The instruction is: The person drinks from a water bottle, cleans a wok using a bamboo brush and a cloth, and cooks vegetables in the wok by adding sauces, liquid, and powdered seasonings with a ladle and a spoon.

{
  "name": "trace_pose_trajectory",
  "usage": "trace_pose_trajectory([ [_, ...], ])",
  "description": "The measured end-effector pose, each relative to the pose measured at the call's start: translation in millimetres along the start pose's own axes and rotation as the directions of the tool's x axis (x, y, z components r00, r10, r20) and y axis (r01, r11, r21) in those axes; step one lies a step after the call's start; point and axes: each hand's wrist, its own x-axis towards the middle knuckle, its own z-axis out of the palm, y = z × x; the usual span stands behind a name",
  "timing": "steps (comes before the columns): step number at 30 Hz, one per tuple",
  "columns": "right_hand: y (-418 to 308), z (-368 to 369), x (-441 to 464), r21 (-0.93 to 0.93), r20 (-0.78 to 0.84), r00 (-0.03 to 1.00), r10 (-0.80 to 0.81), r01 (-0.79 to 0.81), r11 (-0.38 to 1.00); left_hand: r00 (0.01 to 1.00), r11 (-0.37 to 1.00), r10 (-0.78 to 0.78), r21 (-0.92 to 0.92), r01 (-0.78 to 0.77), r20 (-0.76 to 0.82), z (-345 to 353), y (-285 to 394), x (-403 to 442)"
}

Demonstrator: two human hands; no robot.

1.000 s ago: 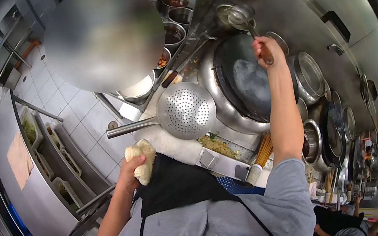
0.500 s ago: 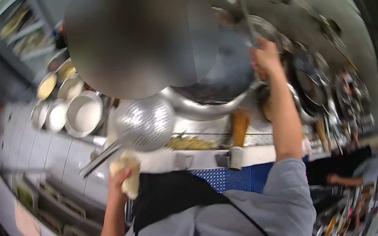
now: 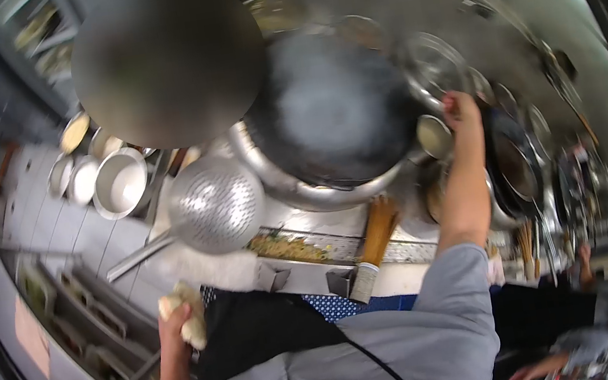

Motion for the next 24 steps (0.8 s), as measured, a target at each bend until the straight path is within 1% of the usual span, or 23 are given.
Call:
trace_pose_trajectory([
  [1, -1, -2, 9, 0.292, 0.028, 0.999, -0.027, 0.018, 0.956, 0.999, 1.0, 0.025, 0.001, -0.025, -0.023, 9, 2, -4],
  [2, -5, 11, -13, 0.583, -0.089, 0.994, -0.066, 0.106, 0.806, 1.0, 0.999, -0.013, 0.029, 0.014, -0.012, 8, 1, -3],
  [3, -10, 14, -21, 0.635, 0.026, 0.999, -0.044, 0.017, 0.772, 1.0, 1.0, -0.006, -0.005, 0.006, 0.006, 16, 6, -5],
  [4, -18, 8, -20, 0.677, 0.134, 0.991, -0.028, -0.071, 0.733, 0.998, 1.0, 0.019, -0.008, -0.018, 0.057, 18, 6, -2],
  [6, -30, 7, -20, 0.674, 0.33, 0.943, 0.038, -0.263, 0.69, 0.992, 0.999, 0.031, 0.009, -0.032, 0.125, 19, 8, 4],
  [7, -36, 14, -31, 0.676, 0.393, 0.919, 0.042, -0.319, 0.665, 0.988, 1.0, 0.014, 0.024, -0.018, 0.155, 21, 11, 5],
  [9, -51, 35, -56, 0.681, 0.378, 0.925, 0.047, -0.312, 0.663, 0.978, 0.997, -0.03, 0.079, 0.014, 0.208, 18, 15, 14],
  [10, -55, 53, -75, 0.676, 0.373, 0.926, 0.052, -0.31, 0.668, 0.976, 0.997, -0.01, 0.078, -0.007, 0.218, 18, 19, 13],
  [11, -53, 66, -89, 0.659, 0.461, 0.886, -0.053, -0.301, 0.689, 0.973, 0.996, 0.012, 0.079, -0.031, 0.231, 20, 23, 14],
  [12, -50, 81, -101, 0.678, 0.488, 0.871, -0.055, -0.338, 0.653, 0.969, 0.995, 0.033, 0.081, -0.054, 0.245, 21, 26, 13],
  [14, -46, 115, -127, 0.709, 0.539, 0.839, -0.072, -0.406, 0.577, 0.963, 0.998, 0.017, 0.052, -0.033, 0.268, 15, 27, 15],
  [15, -40, 134, -145, 0.695, 0.6, 0.798, -0.06, -0.482, 0.534, 0.961, 0.999, 0.005, 0.044, -0.018, 0.278, 9, 26, 16],
  [18, -14, 173, -172, 0.639, 0.706, 0.708, 0.006, -0.64, 0.427, 0.965, 1.0, 0.004, 0.003, -0.005, 0.263, -4, 25, 11],
  [21, 19, 198, -183, 0.534, 0.79, 0.608, 0.078, -0.746, 0.398, 0.969, 0.999, 0.034, -0.024, -0.029, 0.243, -14, 29, 3],
  [23, 40, 219, -209, 0.484, 0.797, 0.587, 0.139, -0.76, 0.434, 0.97, 0.998, 0.02, -0.057, -0.007, 0.244, -23, 25, 4],
  [24, 50, 231, -225, 0.47, 0.775, 0.606, 0.178, -0.741, 0.48, 0.97, 0.997, 0.012, -0.071, 0.006, 0.244, -28, 23, 5],
])
